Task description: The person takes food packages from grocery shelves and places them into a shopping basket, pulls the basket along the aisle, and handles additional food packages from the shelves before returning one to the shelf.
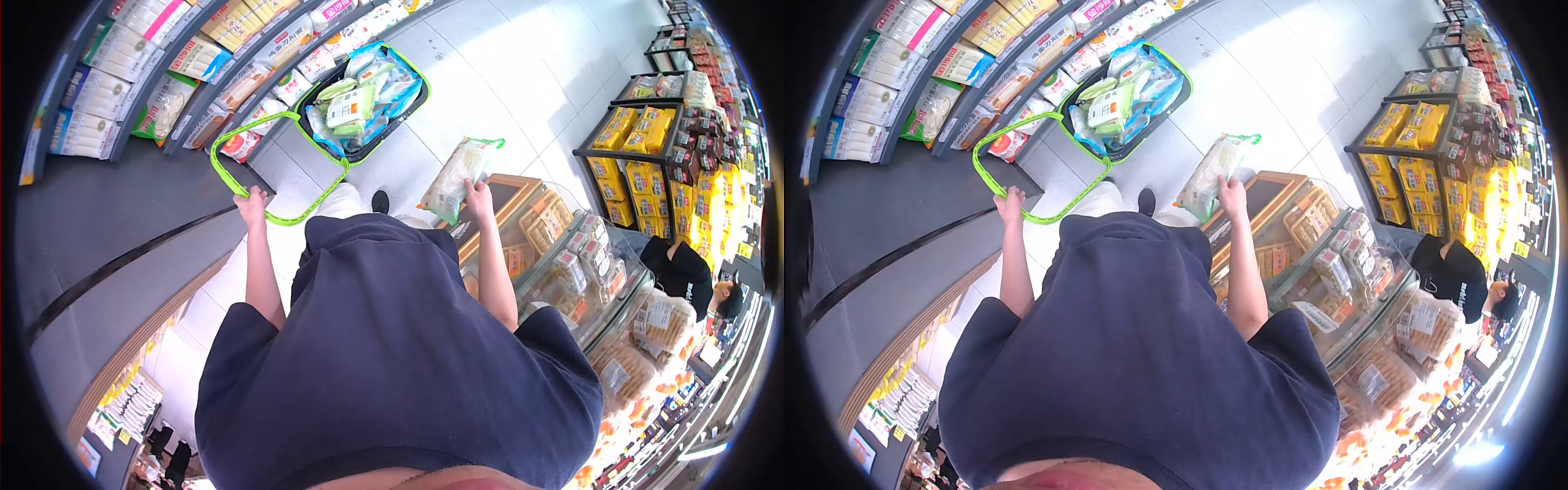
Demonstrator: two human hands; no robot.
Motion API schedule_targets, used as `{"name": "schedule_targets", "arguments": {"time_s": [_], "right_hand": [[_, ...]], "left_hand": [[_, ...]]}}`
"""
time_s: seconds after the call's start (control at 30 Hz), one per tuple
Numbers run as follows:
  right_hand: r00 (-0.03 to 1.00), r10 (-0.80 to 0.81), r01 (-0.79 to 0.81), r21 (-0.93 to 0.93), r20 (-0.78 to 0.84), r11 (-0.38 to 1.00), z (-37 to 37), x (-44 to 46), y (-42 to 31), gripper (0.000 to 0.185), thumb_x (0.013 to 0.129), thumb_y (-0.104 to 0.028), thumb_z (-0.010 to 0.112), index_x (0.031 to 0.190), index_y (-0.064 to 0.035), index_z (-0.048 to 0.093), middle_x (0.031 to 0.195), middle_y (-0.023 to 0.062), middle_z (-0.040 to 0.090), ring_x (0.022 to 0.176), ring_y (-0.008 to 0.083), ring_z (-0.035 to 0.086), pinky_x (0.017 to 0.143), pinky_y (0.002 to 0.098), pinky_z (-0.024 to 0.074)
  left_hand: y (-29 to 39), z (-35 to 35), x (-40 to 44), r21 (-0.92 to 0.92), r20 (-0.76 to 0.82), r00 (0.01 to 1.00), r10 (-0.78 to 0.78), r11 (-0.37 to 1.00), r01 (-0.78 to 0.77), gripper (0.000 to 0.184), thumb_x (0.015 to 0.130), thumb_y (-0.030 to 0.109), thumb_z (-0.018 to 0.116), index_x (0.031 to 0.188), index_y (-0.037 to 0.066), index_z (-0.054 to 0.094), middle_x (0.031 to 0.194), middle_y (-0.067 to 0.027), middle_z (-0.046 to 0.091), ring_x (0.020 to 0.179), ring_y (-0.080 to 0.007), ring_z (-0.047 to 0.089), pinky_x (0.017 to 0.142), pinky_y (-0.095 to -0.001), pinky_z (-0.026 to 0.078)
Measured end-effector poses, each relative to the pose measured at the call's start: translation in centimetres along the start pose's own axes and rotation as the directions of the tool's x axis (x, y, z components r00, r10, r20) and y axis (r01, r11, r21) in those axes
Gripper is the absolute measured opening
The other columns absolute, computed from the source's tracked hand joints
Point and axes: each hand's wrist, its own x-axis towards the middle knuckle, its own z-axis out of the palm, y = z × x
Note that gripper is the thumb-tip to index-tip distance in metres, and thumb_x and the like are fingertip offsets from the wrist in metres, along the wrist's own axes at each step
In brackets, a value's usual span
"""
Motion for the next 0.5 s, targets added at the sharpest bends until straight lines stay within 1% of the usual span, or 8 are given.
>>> {"name": "schedule_targets", "arguments": {"time_s": [0.07, 0.1, 0.17, 0.2, 0.23, 0.3, 0.33, 0.5], "right_hand": [[0.997, 0.062, -0.068, 0.142, 0.044, 0.987, -1.0, 1.3, 0.1, 0.048, 0.085, -0.038, 0.048, 0.082, 0.0089, 0.057, 0.071, 0.0224, 0.06, 0.072, 0.0303, 0.063, 0.066, 0.0369, 0.0481], [0.997, 0.059, -0.066, 0.141, 0.051, 0.988, -1.2, 2.1, -0.1, 0.048, 0.085, -0.038, 0.048, 0.082, 0.0089, 0.057, 0.071, 0.0224, 0.06, 0.072, 0.0303, 0.063, 0.066, 0.0369, 0.0481], [0.997, 0.027, -0.034, 0.114, 0.066, 0.993, -1.5, 4.8, -0.1, 0.047, 0.085, -0.037, 0.048, 0.083, 0.0091, 0.057, 0.07, 0.0216, 0.061, 0.069, 0.0279, 0.064, 0.064, 0.0358, 0.0491], [0.997, 0.01, -0.017, 0.094, 0.072, 0.995, -1.3, 6.1, -0.1, 0.042, 0.088, -0.031, 0.048, 0.087, 0.0092, 0.058, 0.073, 0.0138, 0.062, 0.064, 0.018, 0.062, 0.058, 0.0287, 0.0523], [0.997, 0.008, -0.015, 0.083, 0.078, 0.996, -1.3, 7.4, -0.6, 0.042, 0.088, -0.031, 0.048, 0.087, 0.0092, 0.058, 0.073, 0.0138, 0.062, 0.064, 0.018, 0.062, 0.058, 0.0287, 0.0523], [0.99, -0.018, -0.008, 0.19, 0.14, 0.982, -1.0, 9.9, -1.7, 0.042, 0.089, -0.031, 0.047, 0.089, 0.0098, 0.057, 0.077, 0.0138, 0.062, 0.068, 0.0178, 0.061, 0.06, 0.0292, 0.0529], [0.986, -0.013, -0.004, 0.103, 0.167, 0.995, -1.0, 11.2, -2.6, 0.04, 0.089, -0.03, 0.047, 0.092, 0.0093, 0.057, 0.081, 0.0135, 0.062, 0.07, 0.0178, 0.061, 0.061, 0.0299, 0.0531], [0.954, -0.015, -0.026, 0.135, 0.298, 0.991, -0.3, 16.8, -6.7, 0.04, 0.089, -0.029, 0.049, 0.095, 0.0098, 0.056, 0.085, 0.0147, 0.061, 0.077, 0.0194, 0.062, 0.064, 0.0305, 0.0541]], "left_hand": [[0.9, 1.2, -0.3, 0.015, 0.021, 0.999, 0.038, 0.999, -0.039, 0.043, 0.079, 0.009, 0.055, 0.114, -0.002, 0.032, 0.087, -0.014, 0.054, 0.065, -0.0173, 0.06, 0.056, -0.0261, 0.05], [1.3, 1.9, -0.3, 0.025, 0.05, 0.996, 0.071, 0.997, -0.072, 0.041, 0.079, 0.009, 0.054, 0.113, -0.001, 0.033, 0.084, -0.0126, 0.055, 0.066, -0.0183, 0.06, 0.057, -0.027, 0.05], [2.5, 3.6, -0.7, 0.006, 0.014, 0.994, 0.108, 0.994, -0.108, 0.037, 0.081, 0.009, 0.053, 0.111, 0.0, 0.034, 0.082, -0.0122, 0.056, 0.063, -0.0177, 0.06, 0.056, -0.0268, 0.05], [2.9, 4.4, -0.9, -0.01, -0.015, 0.99, 0.142, 0.99, -0.142, 0.033, 0.082, 0.009, 0.052, 0.108, 0.0, 0.036, 0.08, -0.0118, 0.056, 0.061, -0.017, 0.059, 0.054, -0.0266, 0.05], [3.4, 5.3, -1.2, -0.012, -0.022, 0.991, 0.132, 0.991, -0.132, 0.033, 0.082, 0.009, 0.052, 0.108, 0.0, 0.036, 0.08, -0.0118, 0.056, 0.061, -0.017, 0.059, 0.054, -0.0266, 0.05], [4.5, 6.9, -1.4, 0.093, -0.143, 0.97, 0.199, 0.978, -0.187, 0.027, 0.082, 0.009, 0.05, 0.104, -0.003, 0.04, 0.075, -0.012, 0.058, 0.054, -0.0159, 0.058, 0.05, -0.0258, 0.049], [5.3, 7.5, -1.4, 0.085, -0.165, 0.965, 0.204, 0.978, -0.192, 0.023, 0.084, 0.012, 0.05, 0.1, -0.003, 0.043, 0.071, -0.0108, 0.058, 0.052, -0.0154, 0.058, 0.049, -0.0264, 0.049], [7.7, 9.1, 0.4, 0.081, -0.192, 0.97, 0.15, 0.987, -0.136, 0.022, 0.085, 0.016, 0.052, 0.097, -0.001, 0.045, 0.071, -0.0104, 0.058, 0.053, -0.0144, 0.058, 0.049, -0.0259, 0.049]]}}
